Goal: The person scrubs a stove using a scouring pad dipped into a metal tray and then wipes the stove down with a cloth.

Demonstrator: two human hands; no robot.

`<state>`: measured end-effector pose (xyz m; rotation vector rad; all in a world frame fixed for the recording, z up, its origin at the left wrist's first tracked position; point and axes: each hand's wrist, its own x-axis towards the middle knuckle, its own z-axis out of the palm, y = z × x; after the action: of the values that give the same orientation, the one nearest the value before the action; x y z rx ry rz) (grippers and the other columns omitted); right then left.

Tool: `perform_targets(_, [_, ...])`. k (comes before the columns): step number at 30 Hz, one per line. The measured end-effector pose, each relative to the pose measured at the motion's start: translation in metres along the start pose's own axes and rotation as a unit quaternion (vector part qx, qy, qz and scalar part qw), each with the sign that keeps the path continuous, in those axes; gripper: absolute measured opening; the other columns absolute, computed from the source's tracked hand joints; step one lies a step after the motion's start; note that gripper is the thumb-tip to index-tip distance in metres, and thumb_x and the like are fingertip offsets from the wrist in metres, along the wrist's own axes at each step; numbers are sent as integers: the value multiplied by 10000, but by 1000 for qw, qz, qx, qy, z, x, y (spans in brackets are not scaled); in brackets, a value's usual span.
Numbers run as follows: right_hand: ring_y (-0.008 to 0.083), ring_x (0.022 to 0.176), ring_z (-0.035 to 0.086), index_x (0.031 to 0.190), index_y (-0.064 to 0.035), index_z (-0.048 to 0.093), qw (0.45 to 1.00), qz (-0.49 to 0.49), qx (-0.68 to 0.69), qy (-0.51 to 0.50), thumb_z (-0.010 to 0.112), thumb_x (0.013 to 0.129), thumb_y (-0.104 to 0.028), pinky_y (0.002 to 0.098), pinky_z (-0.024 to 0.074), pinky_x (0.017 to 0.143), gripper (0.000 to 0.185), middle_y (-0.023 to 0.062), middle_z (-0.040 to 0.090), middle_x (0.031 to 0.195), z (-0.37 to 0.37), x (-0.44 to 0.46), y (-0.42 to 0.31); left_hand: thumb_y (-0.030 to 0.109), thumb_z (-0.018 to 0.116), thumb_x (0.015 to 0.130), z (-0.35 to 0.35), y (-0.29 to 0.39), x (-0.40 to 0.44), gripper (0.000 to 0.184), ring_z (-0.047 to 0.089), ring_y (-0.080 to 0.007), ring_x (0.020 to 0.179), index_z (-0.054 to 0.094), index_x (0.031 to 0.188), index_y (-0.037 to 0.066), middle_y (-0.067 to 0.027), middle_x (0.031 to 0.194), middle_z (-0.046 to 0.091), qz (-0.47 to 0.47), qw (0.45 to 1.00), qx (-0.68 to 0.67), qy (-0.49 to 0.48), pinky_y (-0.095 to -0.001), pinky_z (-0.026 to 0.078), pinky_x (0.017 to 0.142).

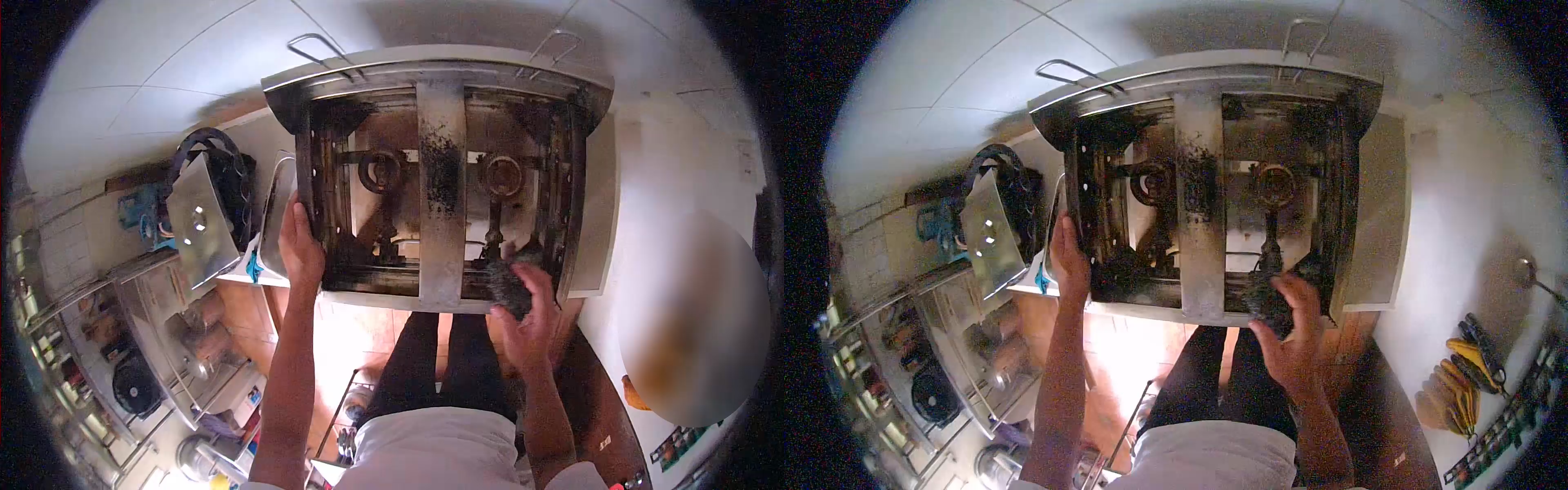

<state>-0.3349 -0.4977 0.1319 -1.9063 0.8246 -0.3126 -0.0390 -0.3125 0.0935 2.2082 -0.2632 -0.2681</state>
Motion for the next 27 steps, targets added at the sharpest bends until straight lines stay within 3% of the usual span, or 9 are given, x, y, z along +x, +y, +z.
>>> perform_targets(4, [399,1213,536,1300,13,538,995,-82,-42,-30,710,801,-102,460,406,1053,540,234,533,1312,4,-7,16,332,374,1085,1,-11,2,451,592,-237,986,593,1260,-21,-160,1088,654,-33,999,14,5,-350,453,928])
perform_targets(7, [390,1216,534,1345,9,492,996,-79,-25,-44,706,830,-119,472,397,1059,572,236,531,1317,1,-5,18,334,381,1082,1,-18,5,449,597,-243,992,596,1260,-17,-159,1088,657,3,998,65,21,-347,451,931])
perform_targets(13, [396,1275,490,1384,6,443,997,-66,39,-23,705,870,-187,485,356,1096,608,228,509,1375,4,-9,25,356,396,1075,-1,-19,6,468,610,-243,1011,595,1293,-6,-130,1109,674,-60,998,16,1,-347,448,946])
perform_targets(15, [385,1278,490,1381,5,444,998,-32,55,-22,708,869,-192,476,363,1092,609,228,512,1366,4,-10,24,357,401,1074,1,-14,5,467,616,-242,1018,593,1305,0,-125,1112,679,-114,993,4,18,-354,449,951])
perform_targets(16, [379,1279,490,1380,5,444,998,-17,62,-21,710,869,-194,472,367,1090,609,228,513,1362,6,-10,21,358,411,1072,-4,-12,5,463,605,-233,1089,585,1325,12,-121,1187,657,-45,999,21,-4,-357,442,979])
perform_targets(19, [368,1248,517,1367,11,449,958,82,275,3,708,864,-203,460,392,1072,605,220,520,1349,17,-16,-16,378,425,1066,-7,-24,9,479,568,-237,1184,557,1358,21,-125,1279,614,-21,994,-106,21,-366,426,1013])
perform_targets(23, [298,1225,530,1324,-20,472,968,-47,161,-188,700,874,-213,419,406,1050,540,189,518,1325,48,-34,-68,470,461,1039,-37,-53,6,559,579,-242,1178,505,1379,29,-127,1339,583,-109,954,-279,9,-380,438,1016])
perform_targets(25, [400,1193,559,1278,-24,519,950,-85,140,-267,783,761,-144,455,457,1024,593,209,544,1311,85,-34,-113,410,512,1035,-66,-81,-2,486,598,-200,1104,530,1345,36,-95,1262,619,-130,950,-278,52,-350,468,954])
perform_targets(27, [404,1158,566,1266,-16,535,943,-98,142,-284,782,776,-166,462,469,990,569,208,552,1262,151,-47,-125,361,540,1032,-107,-114,-20,440,602,-176,1073,539,1333,40,-73,1220,635,-146,953,-249,86,-338,481,929])
